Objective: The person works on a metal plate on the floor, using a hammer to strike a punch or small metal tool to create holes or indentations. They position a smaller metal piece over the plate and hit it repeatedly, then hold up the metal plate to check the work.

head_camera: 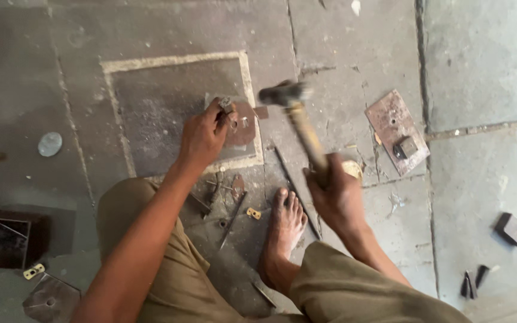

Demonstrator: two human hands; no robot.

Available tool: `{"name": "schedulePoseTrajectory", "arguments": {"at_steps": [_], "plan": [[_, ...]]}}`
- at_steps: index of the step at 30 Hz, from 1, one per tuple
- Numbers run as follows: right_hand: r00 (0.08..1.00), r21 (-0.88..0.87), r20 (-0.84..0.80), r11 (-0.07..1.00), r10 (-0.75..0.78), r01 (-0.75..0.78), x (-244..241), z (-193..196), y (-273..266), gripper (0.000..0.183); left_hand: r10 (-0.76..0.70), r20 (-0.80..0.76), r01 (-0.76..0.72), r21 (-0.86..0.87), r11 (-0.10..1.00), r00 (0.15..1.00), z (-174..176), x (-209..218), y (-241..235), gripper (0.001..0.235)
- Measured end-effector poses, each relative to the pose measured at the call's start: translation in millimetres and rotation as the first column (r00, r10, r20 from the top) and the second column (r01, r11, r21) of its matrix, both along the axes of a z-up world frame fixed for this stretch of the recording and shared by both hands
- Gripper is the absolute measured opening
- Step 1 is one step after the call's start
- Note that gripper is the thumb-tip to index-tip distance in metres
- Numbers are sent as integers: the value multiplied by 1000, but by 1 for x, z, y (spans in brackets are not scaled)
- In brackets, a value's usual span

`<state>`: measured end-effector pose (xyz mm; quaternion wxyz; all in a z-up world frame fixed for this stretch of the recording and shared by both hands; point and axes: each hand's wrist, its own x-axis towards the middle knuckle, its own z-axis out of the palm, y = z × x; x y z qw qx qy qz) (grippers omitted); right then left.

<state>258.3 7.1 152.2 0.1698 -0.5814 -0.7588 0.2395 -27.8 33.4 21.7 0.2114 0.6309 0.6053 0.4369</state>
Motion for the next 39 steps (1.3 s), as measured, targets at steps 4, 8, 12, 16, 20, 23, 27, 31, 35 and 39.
{"name": "schedulePoseTrajectory", "arguments": {"at_steps": [4,8,12,16,20,23,27,31,35,39], "plan": [[959,326,-275,945,68,27,20,60,14,14,-41,-39,34,-166,986,998,-5,1,16,29],[722,399,-685,882,104,251,51,97,20,13,-66,-90,52,-142,989,994,-22,3,18,32],[667,345,-744,881,46,324,51,83,16,13,-69,-131,52,-128,990,989,-30,1,19,32],[988,26,-150,999,-42,46,4,-1,12,16,-71,-216,59,-64,996,974,-26,5,18,27],[993,-81,-4,990,115,-115,-4,-32,4,26,-42,-101,28,-138,990,994,-9,4,10,27],[998,37,-12,998,58,-57,-1,-10,8,32,22,-15,-22,-31,999,1000,6,0,1,21],[963,65,-271,997,-12,31,8,55,16,25,-369,-238,117,-681,723,899,28,5,-29,26],[725,593,-554,805,409,-1,12,93,39,35,-310,-305,27,-673,739,901,39,1,-19,41],[870,452,-473,886,139,104,-7,41,34,31,-72,-597,-48,-182,982,799,22,-10,12,122],[984,-137,157,988,86,-64,-28,-48,20,28,-230,-384,-1,-516,857,894,4,-16,17,112]]}}
